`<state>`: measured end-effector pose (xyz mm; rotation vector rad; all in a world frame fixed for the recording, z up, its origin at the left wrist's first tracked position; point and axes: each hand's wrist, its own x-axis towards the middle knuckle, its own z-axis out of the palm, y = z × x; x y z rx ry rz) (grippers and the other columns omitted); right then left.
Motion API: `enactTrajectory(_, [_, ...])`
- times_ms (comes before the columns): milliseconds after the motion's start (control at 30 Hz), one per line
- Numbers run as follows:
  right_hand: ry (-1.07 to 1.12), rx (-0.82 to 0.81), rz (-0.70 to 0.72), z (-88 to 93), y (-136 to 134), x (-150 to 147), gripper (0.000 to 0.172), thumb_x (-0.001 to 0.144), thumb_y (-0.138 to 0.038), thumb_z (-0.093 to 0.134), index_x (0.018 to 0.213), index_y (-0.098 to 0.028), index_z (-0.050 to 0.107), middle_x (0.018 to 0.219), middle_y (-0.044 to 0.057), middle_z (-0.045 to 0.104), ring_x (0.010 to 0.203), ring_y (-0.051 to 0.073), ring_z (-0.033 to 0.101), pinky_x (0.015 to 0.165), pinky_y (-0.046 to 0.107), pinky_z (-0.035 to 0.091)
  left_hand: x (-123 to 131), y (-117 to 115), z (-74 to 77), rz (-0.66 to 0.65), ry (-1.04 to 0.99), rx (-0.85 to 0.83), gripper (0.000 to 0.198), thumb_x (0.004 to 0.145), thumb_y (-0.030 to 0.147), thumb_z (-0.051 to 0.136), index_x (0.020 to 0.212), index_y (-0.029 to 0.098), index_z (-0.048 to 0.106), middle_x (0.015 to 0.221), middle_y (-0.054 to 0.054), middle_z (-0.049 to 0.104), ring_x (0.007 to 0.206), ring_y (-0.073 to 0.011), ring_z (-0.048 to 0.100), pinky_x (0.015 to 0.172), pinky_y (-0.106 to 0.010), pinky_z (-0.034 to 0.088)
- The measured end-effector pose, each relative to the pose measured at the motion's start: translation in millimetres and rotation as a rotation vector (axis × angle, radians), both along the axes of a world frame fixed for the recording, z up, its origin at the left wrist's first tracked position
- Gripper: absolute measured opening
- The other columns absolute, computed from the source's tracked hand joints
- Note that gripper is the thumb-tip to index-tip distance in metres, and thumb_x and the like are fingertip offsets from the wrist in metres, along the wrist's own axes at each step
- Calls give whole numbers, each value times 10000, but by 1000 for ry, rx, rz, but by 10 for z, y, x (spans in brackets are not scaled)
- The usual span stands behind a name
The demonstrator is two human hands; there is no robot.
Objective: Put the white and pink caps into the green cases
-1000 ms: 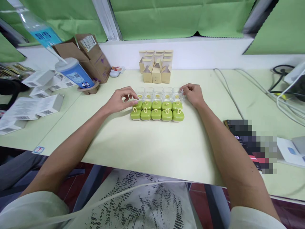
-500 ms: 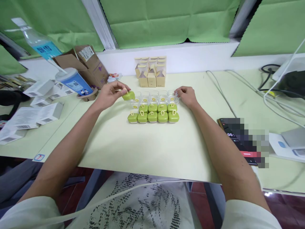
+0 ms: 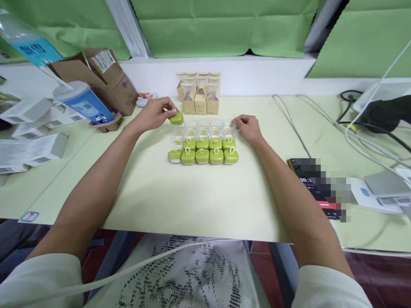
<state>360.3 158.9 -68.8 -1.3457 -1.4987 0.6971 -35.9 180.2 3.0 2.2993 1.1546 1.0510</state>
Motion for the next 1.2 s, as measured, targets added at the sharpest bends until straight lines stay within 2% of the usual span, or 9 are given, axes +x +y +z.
enactTrajectory(133, [-6, -3, -4, 15, -17, -3, 97, 852, -294, 757, 778, -240, 789, 810, 48, 816, 805, 209, 715, 816, 349, 636, 36, -4, -27, 4, 60, 29, 40, 903, 208, 775, 897, 225, 739, 944, -44, 773, 935, -249, 713, 958, -413, 575])
enactTrajectory(433, [1, -8, -2, 40, -29, -26, 145, 889, -197, 727, 753, -223, 770, 786, 38, 803, 737, 172, 695, 794, 314, 608, 56, -1, -108, 12, 56, -12, 104, 882, 281, 807, 862, 232, 717, 893, -42, 774, 874, -243, 695, 951, -412, 574])
enactTrajectory(733, [15, 9, 21, -35, 31, 3, 158, 919, -230, 731, 773, -210, 790, 836, 56, 828, 756, 168, 694, 787, 304, 607, 173, -231, 140, 103, 232, 35, 69, 993, 246, 670, 993, 191, 711, 1048, -78, 789, 988, -238, 715, 927, -380, 535])
enactTrajectory(1200, [-15, 20, 29, -24, 29, 14, 179, 899, -209, 687, 759, -210, 798, 839, 61, 831, 752, 173, 692, 767, 306, 585, 195, -221, 78, 119, 268, 2, 111, 992, 206, 624, 1026, 180, 726, 1039, -75, 790, 938, -224, 700, 904, -359, 539])
